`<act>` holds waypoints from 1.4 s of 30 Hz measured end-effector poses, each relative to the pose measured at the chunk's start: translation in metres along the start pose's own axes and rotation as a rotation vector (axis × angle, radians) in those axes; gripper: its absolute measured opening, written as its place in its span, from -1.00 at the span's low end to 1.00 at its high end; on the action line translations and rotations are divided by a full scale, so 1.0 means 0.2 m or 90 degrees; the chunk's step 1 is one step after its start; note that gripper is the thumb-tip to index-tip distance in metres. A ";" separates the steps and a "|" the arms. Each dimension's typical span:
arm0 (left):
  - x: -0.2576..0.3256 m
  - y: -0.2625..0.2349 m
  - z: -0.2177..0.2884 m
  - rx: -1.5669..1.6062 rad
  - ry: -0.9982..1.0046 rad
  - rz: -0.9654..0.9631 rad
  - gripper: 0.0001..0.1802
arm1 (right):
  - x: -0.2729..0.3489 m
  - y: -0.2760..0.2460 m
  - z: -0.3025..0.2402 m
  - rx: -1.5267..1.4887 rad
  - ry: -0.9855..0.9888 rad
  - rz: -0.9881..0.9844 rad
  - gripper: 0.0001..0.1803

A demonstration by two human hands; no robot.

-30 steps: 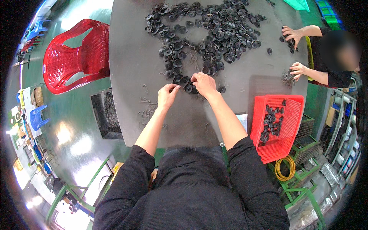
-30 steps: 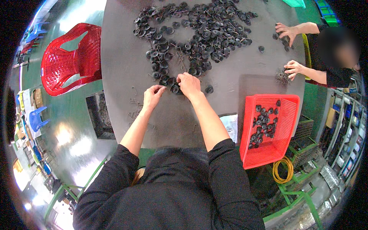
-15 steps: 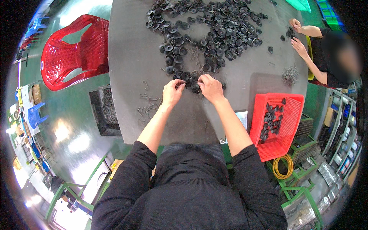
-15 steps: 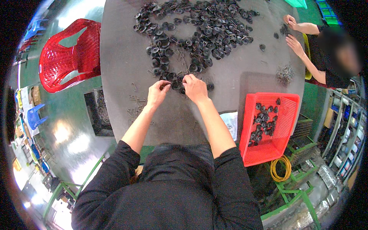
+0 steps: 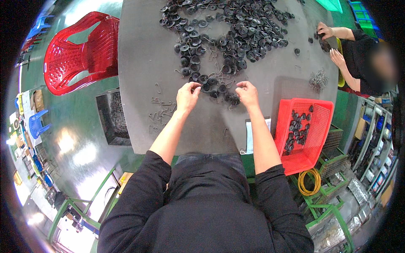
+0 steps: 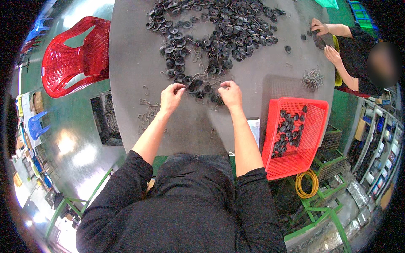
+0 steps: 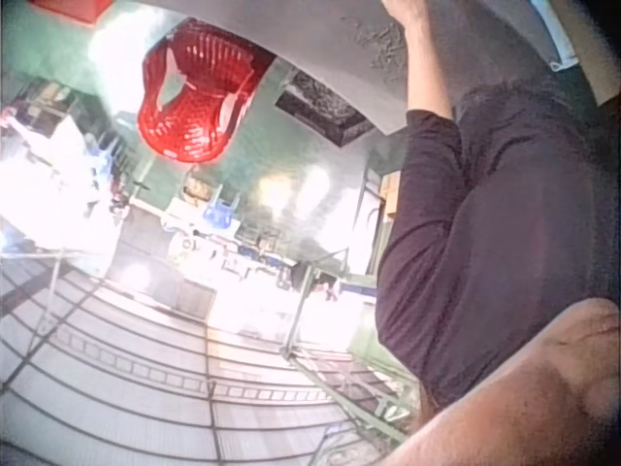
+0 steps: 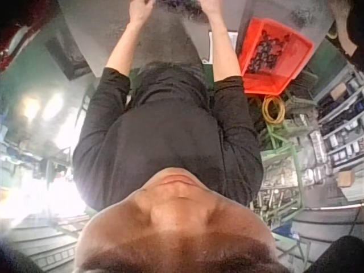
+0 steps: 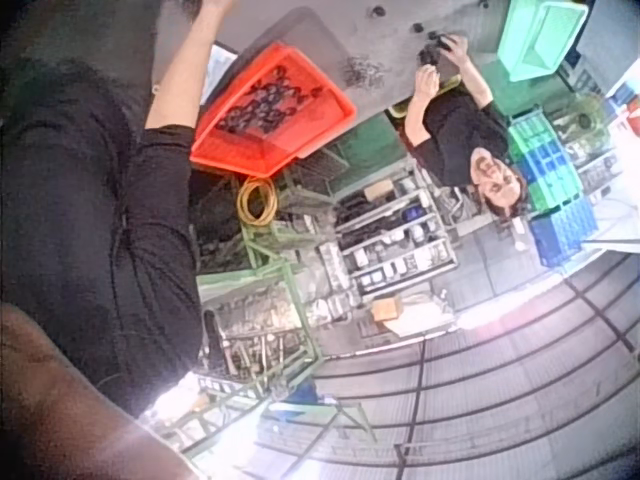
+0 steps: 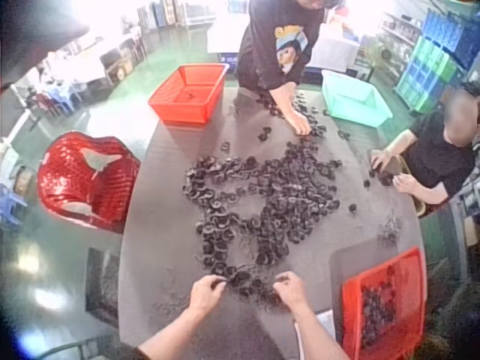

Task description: The person sits at a table and repeatedly picks small black plastic components and metal hooks, then joins them by hand. The assembled units are placed into a red basket while coworkers perform similar tasks nearby.

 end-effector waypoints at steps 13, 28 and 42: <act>0.04 0.09 0.07 -0.194 0.210 0.023 -0.79 | -0.04 -0.09 0.06 -0.824 0.379 -0.157 -0.72; 0.08 0.12 0.19 -0.104 0.167 -0.032 -0.88 | 0.33 0.10 0.14 0.370 0.087 0.062 -0.73; 0.16 0.11 0.10 0.383 -0.494 -0.299 -0.79 | 0.36 -0.08 0.16 0.274 -0.191 0.256 -0.82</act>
Point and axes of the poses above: each hand's wrist, its own x-axis away from the middle knuckle, its own y-axis out of the palm, z = x × y, the point moved 1 cm from there along -x, towards the middle knuckle, and after that the axes turned 7 degrees about -x, right-handed, at the moved point
